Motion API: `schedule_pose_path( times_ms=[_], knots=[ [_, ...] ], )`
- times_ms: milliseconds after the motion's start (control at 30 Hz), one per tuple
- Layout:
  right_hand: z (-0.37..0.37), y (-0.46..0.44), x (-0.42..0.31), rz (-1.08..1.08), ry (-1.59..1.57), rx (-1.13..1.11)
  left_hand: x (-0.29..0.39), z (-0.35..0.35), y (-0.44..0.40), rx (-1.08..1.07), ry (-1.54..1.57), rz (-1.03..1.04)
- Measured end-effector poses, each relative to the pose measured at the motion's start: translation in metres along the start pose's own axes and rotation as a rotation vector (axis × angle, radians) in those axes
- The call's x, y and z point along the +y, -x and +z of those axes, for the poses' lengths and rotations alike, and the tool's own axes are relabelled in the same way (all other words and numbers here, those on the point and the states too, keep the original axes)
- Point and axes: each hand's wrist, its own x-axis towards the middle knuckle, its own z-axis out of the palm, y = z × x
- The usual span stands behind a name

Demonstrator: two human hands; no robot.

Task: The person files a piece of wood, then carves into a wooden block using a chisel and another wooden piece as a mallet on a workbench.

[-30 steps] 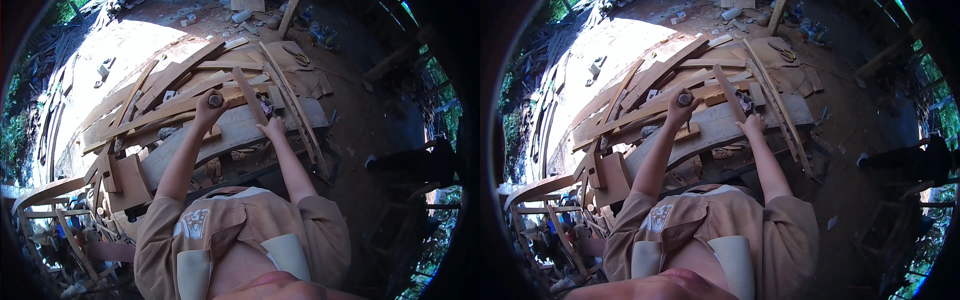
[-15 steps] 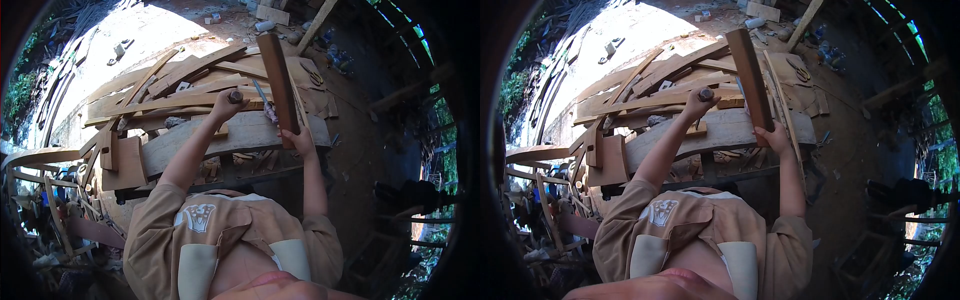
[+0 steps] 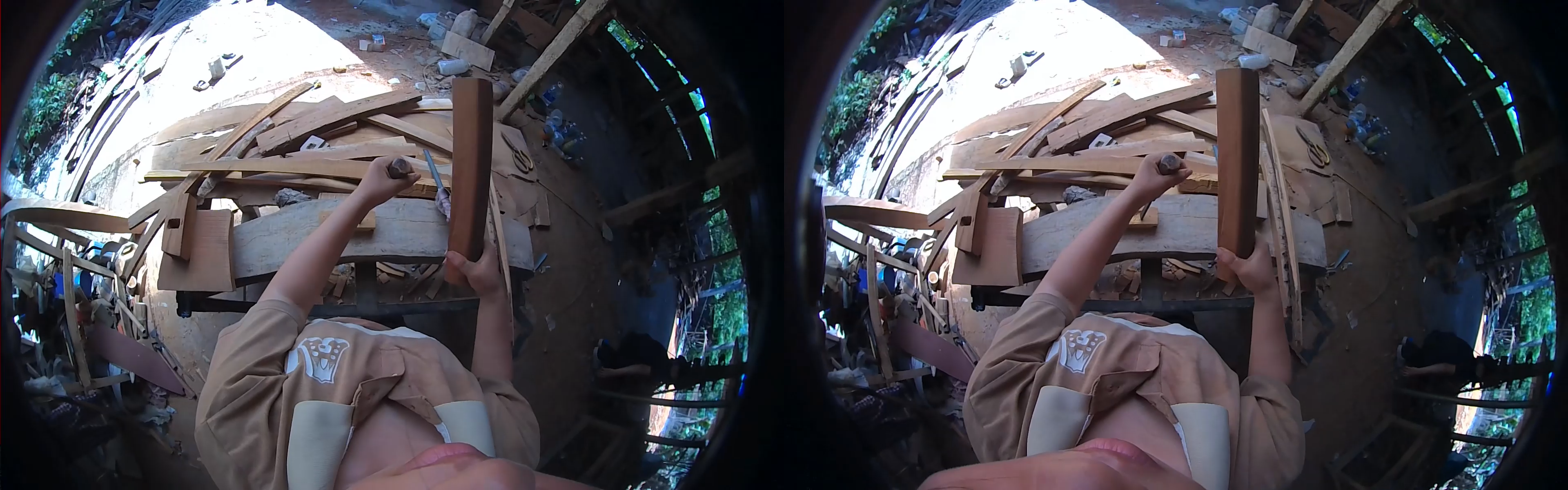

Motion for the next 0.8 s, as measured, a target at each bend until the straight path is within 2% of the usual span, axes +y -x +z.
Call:
schedule_pose_path(
  times_ms=[100, 133, 200, 333, 400, 433, 467, 500, 567, 733, 767, 800],
  knots=[
    [0.011, 0.000, -0.009, -0.025, 0.259, 0.261, 0.007, -0.001, 0.002, -0.053, -0.049, -0.093],
    [0.006, -0.002, -0.017, -0.096, 0.335, 0.248, 0.009, -0.002, 0.003, -0.049, -0.051, -0.098],
    [0.007, -0.006, -0.041, -0.341, 0.224, 0.314, 0.012, -0.002, 0.004, -0.050, -0.085, -0.031],
    [0.024, -0.004, -0.059, -0.350, -0.019, 0.365, 0.016, -0.004, 0.006, -0.090, -0.087, -0.086],
    [0.026, 0.003, -0.034, -0.062, 0.101, 0.159, 0.009, -0.002, 0.006, -0.071, -0.080, -0.059],
    [0.030, 0.006, -0.026, 0.003, 0.304, 0.145, 0.008, -0.001, 0.007, -0.073, 0.010, -0.058],
    [0.029, 0.006, -0.018, 0.145, 0.387, 0.001, 0.007, -0.001, 0.008, -0.074, 0.099, -0.057],
    [0.032, 0.011, -0.026, 0.158, 0.424, 0.054, 0.006, -0.002, 0.010, -0.072, 0.098, -0.059],
    [0.028, 0.015, -0.033, 0.101, 0.384, 0.148, 0.007, -0.008, 0.006, -0.112, -0.090, -0.103],
    [0.016, 0.017, -0.049, -0.186, 0.120, 0.351, 0.009, -0.005, 0.008, -0.067, -0.127, -0.034],
    [0.016, 0.016, -0.046, -0.180, 0.121, 0.355, 0.004, -0.005, 0.006, -0.082, -0.123, -0.056],
    [0.018, 0.014, -0.044, -0.124, 0.192, 0.247, 0.002, -0.005, 0.004, -0.097, -0.119, -0.077]
  ],
)
